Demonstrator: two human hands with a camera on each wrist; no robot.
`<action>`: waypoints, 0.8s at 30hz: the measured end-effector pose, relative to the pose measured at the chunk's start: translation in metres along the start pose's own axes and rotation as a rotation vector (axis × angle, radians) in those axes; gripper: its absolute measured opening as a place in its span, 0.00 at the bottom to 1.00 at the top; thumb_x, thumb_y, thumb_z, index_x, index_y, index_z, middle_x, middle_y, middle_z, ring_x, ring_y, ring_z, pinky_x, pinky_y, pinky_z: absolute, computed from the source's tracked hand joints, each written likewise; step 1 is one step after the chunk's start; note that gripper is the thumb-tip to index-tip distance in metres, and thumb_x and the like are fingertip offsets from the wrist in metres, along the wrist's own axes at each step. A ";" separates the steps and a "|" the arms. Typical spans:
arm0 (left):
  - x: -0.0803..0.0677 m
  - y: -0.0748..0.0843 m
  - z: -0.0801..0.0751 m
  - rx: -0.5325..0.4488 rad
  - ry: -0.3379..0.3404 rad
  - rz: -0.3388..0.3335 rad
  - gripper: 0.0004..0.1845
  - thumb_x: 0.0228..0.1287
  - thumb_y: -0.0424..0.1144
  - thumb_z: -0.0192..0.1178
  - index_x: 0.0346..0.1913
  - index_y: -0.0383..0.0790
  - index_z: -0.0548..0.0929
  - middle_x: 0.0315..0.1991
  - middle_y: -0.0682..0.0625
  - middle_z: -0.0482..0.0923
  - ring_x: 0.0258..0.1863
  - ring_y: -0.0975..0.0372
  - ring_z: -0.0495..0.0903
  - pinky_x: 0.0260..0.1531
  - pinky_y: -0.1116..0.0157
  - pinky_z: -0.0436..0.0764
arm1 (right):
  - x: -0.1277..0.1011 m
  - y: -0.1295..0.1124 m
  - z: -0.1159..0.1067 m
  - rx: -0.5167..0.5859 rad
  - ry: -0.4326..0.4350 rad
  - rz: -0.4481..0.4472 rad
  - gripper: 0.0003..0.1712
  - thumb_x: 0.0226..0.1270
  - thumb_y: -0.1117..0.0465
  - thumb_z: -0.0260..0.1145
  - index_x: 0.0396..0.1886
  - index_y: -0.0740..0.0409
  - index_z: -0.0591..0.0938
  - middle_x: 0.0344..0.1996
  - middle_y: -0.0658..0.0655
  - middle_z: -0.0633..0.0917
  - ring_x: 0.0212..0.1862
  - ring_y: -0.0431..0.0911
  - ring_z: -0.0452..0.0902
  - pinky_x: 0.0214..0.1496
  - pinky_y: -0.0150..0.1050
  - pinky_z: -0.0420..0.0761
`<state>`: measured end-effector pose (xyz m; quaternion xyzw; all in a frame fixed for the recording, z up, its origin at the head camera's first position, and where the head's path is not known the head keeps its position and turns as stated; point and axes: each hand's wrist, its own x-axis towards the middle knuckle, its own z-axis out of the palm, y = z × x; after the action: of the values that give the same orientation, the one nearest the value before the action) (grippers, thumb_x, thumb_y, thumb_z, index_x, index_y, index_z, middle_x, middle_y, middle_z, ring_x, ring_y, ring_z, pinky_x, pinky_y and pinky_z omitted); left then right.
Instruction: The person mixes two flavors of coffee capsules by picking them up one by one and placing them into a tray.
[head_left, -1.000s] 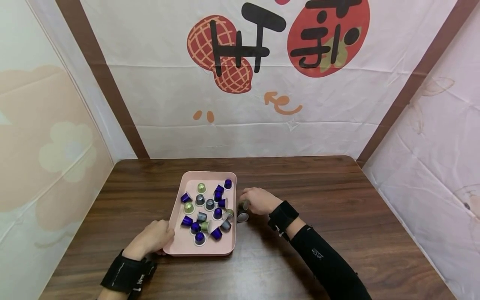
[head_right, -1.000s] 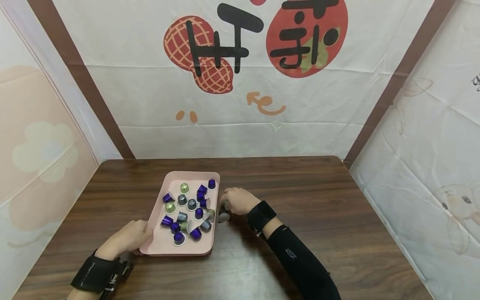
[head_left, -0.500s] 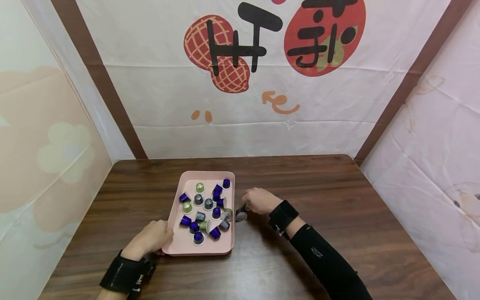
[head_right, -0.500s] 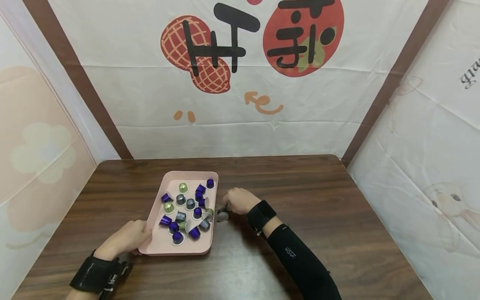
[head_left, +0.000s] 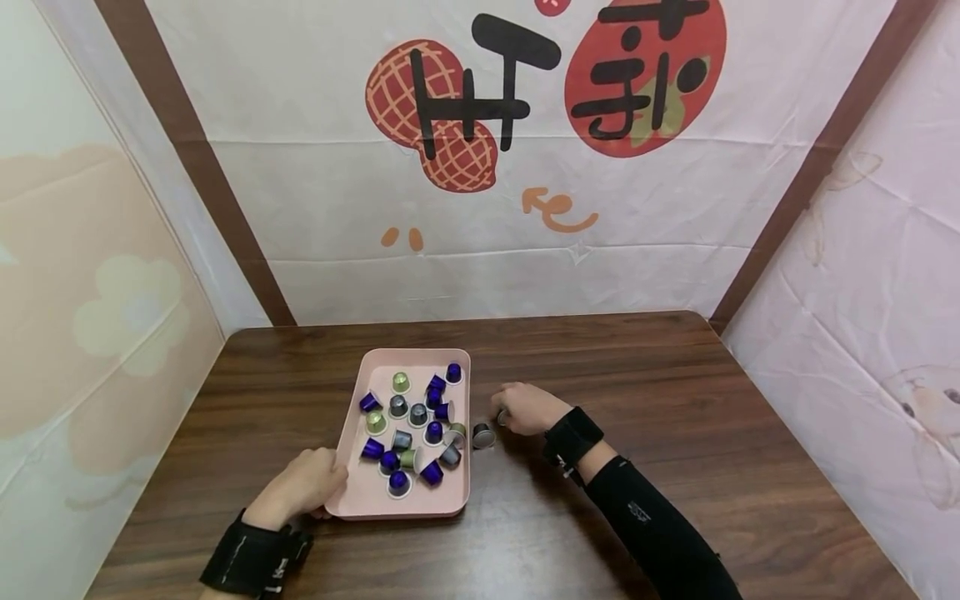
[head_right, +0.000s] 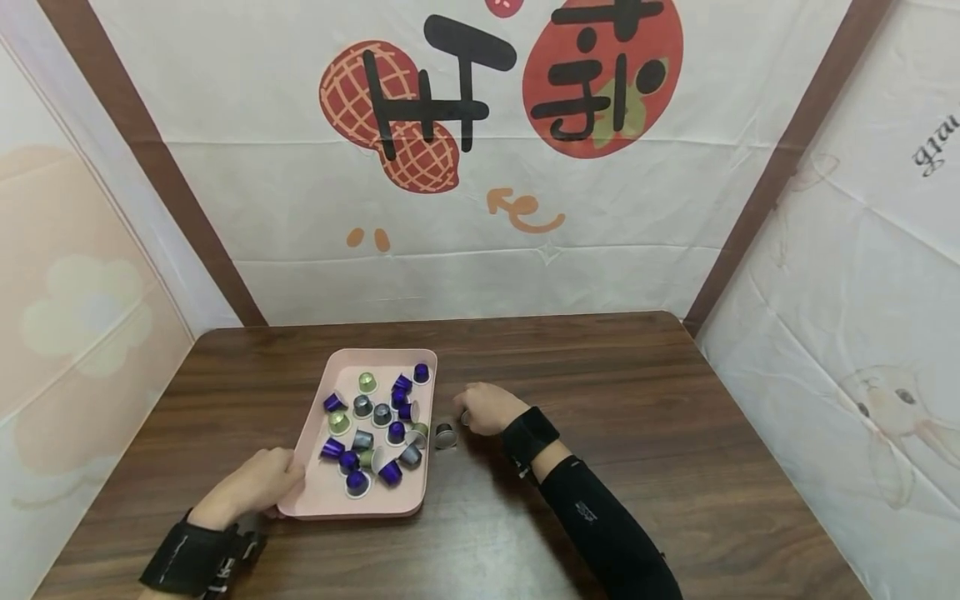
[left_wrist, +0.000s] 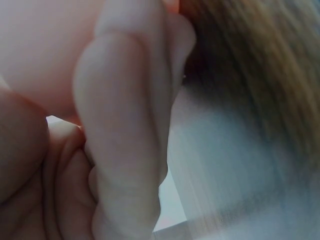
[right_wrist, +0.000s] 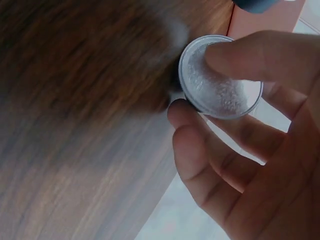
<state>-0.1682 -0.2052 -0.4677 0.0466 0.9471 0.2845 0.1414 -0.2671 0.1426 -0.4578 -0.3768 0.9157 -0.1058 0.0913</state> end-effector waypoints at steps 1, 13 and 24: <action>0.000 0.000 0.000 0.000 0.002 0.000 0.08 0.56 0.31 0.48 0.20 0.37 0.71 0.13 0.48 0.71 0.08 0.62 0.73 0.09 0.66 0.75 | -0.001 0.000 0.000 0.000 0.005 0.006 0.12 0.62 0.69 0.59 0.41 0.53 0.83 0.39 0.51 0.81 0.41 0.43 0.76 0.40 0.34 0.76; 0.004 -0.001 -0.004 0.006 0.000 -0.003 0.09 0.55 0.31 0.48 0.19 0.38 0.69 0.12 0.48 0.72 0.08 0.62 0.73 0.09 0.66 0.75 | -0.009 0.008 -0.014 0.067 0.061 0.024 0.13 0.65 0.69 0.58 0.46 0.57 0.81 0.41 0.55 0.77 0.37 0.44 0.74 0.37 0.36 0.77; 0.002 0.000 0.000 0.005 -0.016 -0.018 0.10 0.56 0.31 0.47 0.18 0.38 0.70 0.11 0.49 0.72 0.08 0.62 0.73 0.09 0.66 0.74 | -0.023 -0.002 -0.024 0.086 0.119 0.071 0.12 0.66 0.69 0.57 0.47 0.57 0.80 0.40 0.54 0.76 0.32 0.41 0.71 0.34 0.35 0.75</action>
<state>-0.1697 -0.2052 -0.4681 0.0406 0.9470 0.2804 0.1516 -0.2554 0.1607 -0.4324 -0.3328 0.9269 -0.1639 0.0567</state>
